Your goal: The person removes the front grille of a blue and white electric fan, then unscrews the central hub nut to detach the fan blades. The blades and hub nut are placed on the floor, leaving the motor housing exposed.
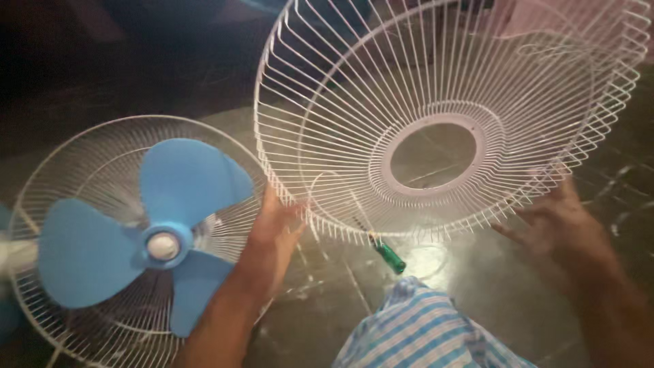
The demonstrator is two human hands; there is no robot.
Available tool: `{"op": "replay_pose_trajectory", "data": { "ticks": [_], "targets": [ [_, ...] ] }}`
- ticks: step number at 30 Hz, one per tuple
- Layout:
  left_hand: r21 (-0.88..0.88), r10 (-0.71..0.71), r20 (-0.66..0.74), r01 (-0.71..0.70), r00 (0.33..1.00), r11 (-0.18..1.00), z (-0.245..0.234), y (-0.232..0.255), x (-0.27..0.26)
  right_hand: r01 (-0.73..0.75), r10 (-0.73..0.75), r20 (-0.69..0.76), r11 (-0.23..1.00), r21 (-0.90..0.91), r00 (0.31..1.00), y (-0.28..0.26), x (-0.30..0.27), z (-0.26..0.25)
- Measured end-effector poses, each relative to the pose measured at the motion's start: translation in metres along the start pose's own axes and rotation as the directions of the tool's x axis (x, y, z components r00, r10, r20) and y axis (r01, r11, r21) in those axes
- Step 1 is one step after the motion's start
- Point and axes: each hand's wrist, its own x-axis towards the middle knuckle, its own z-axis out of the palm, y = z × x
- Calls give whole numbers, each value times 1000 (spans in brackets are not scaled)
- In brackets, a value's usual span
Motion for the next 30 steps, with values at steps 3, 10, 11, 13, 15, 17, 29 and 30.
{"op": "replay_pose_trajectory", "data": {
  "ticks": [3, 10, 11, 13, 15, 17, 29, 30],
  "targets": [
    [-269, -292, -24, 276, 956, 923, 3, -4, 21, 104, -104, 70, 995, -7, 992, -15, 1, -22],
    [-341, -457, -39, 418, 889, 842, 24, -18, 32, 63, -65, 270, 998, 17, 961, -14, 7, -42],
    [-349, -439, -36, 400, 898, 847, 27, -20, 31, 66, -66, 240, 998, 9, 968, -12, 4, -45],
    [-410, -404, -33, 356, 914, 840, 29, -25, 28, 61, -59, 191, 998, -5, 980, -7, 0, -51],
    [-508, -370, -33, 303, 928, 806, 30, -30, 26, 57, -55, 145, 998, -12, 988, -3, 1, -55],
    [-580, -342, -33, 261, 939, 772, 31, -34, 26, 57, -55, 105, 998, -19, 993, 1, -1, -63],
    [-578, -397, -219, 209, 891, 789, 51, -45, 38, 57, -59, -35, 997, -45, 998, 49, 4, -104],
    [-561, -375, -208, 204, 903, 802, 53, -48, 37, 54, -57, -44, 997, -53, 997, 52, 4, -110]
  ]
}}
